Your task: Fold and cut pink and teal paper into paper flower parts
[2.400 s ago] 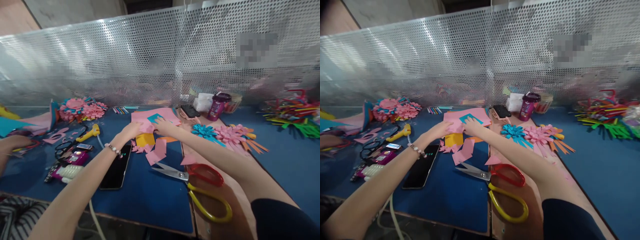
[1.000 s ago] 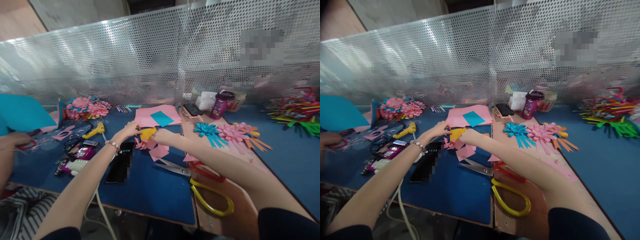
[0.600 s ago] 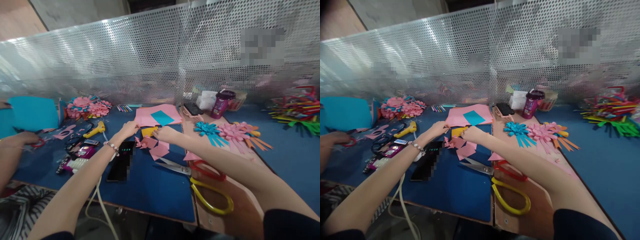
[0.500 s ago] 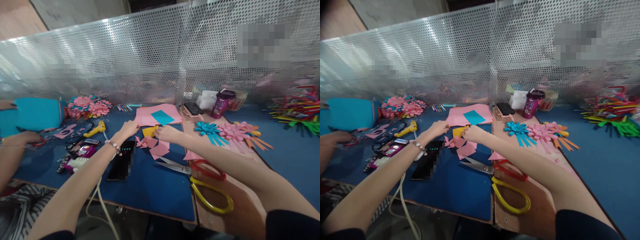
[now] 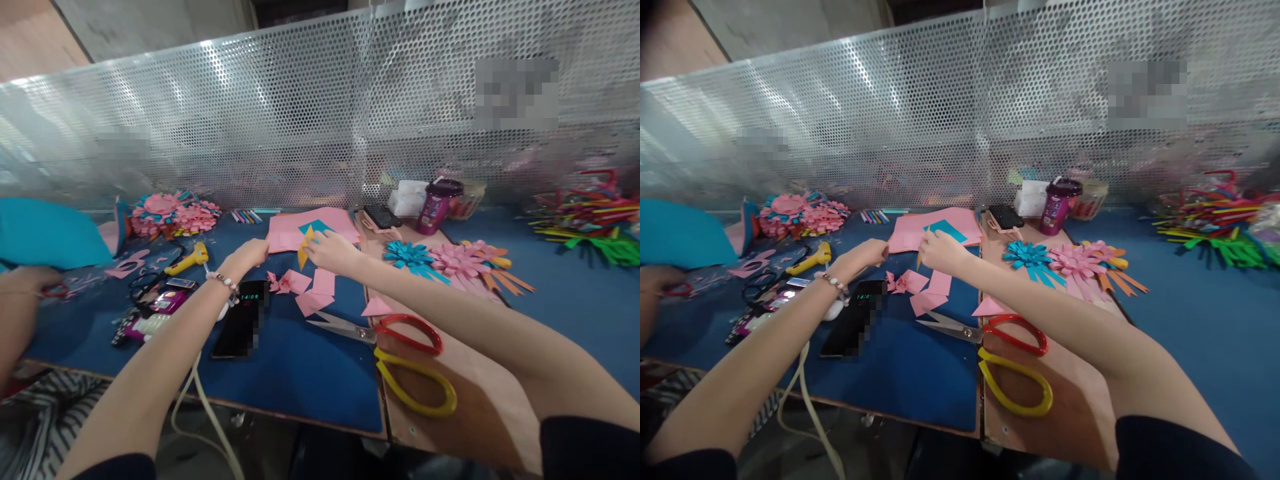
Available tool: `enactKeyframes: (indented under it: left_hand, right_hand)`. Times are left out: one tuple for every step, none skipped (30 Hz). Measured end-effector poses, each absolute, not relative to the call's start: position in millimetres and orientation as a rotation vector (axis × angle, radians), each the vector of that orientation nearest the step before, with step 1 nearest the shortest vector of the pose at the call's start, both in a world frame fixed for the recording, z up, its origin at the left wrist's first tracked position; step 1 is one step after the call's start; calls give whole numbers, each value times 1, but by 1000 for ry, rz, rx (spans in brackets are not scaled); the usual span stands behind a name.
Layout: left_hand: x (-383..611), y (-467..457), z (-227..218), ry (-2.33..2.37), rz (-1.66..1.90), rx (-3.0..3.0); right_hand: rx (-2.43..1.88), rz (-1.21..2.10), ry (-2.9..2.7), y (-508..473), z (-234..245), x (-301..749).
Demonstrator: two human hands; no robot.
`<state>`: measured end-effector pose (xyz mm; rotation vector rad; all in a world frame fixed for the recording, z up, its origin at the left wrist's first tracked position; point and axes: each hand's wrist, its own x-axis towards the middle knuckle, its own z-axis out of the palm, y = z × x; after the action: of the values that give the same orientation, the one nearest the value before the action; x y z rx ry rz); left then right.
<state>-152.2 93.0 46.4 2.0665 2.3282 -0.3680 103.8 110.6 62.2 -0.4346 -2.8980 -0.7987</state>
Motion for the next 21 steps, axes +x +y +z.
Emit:
enactKeyframes:
  left_hand:
    - [-155,94,49,2346,-363,2049]
    - [-159,96,51,2363,-344,2037]
    - [-162,97,54,2380,-315,2028]
    - [-166,99,55,2397,-280,2023]
    - [-169,100,57,2414,-248,2017]
    - [-173,100,57,2429,-222,2010]
    - [-177,100,57,2435,-197,2011]
    - [-181,100,57,2433,-168,2016]
    - [-184,98,56,2429,-127,2019]
    - [-188,97,56,2426,-83,2016]
    - [-192,95,56,2425,-41,2006]
    - [-196,93,57,2429,-10,1992]
    - [-200,91,57,2435,9,1971]
    - [-204,89,58,2441,19,1945]
    - [-209,88,58,2439,18,1912]
    - [-213,88,57,2435,12,1870]
    - [-217,89,56,2433,4,1820]
    - [-221,90,54,2436,-12,1771]
    - [-224,92,51,2448,-41,1736]
    - [-226,95,47,2464,-87,1726]
    - [-227,97,44,2479,-139,1741]
  right_hand:
    - [-425,-786,-2906,110,68,99]
    - [-413,-766,-2920,110,73,91]
    - [-382,-742,-2951,110,79,82]
    - [-305,-726,-2998,109,84,71]
    - [-241,-716,-3045,107,88,58]
    - [-207,-694,-3091,106,92,46]
    - [-177,-667,-3116,103,94,32]
    - [-151,-631,-3127,101,95,20]
    - [-141,-603,-3135,98,95,9]
    - [-150,-572,-3142,97,95,-1]
    - [-172,-539,-3141,96,94,-8]
    - [-176,-532,-3120,97,93,-13]
    - [-174,-543,-3076,100,93,-15]
    - [-152,-574,-3010,106,92,-14]
    - [-135,-612,-2925,113,91,-10]
    - [-152,-639,-2858,122,91,-4]
    - [-225,-647,-2799,132,90,4]
    - [-340,-637,-2728,142,89,12]
    - [-424,-624,-2682,151,88,20]
    - [-501,-601,-2639,159,86,28]
    - [-581,-557,-2620,166,84,34]
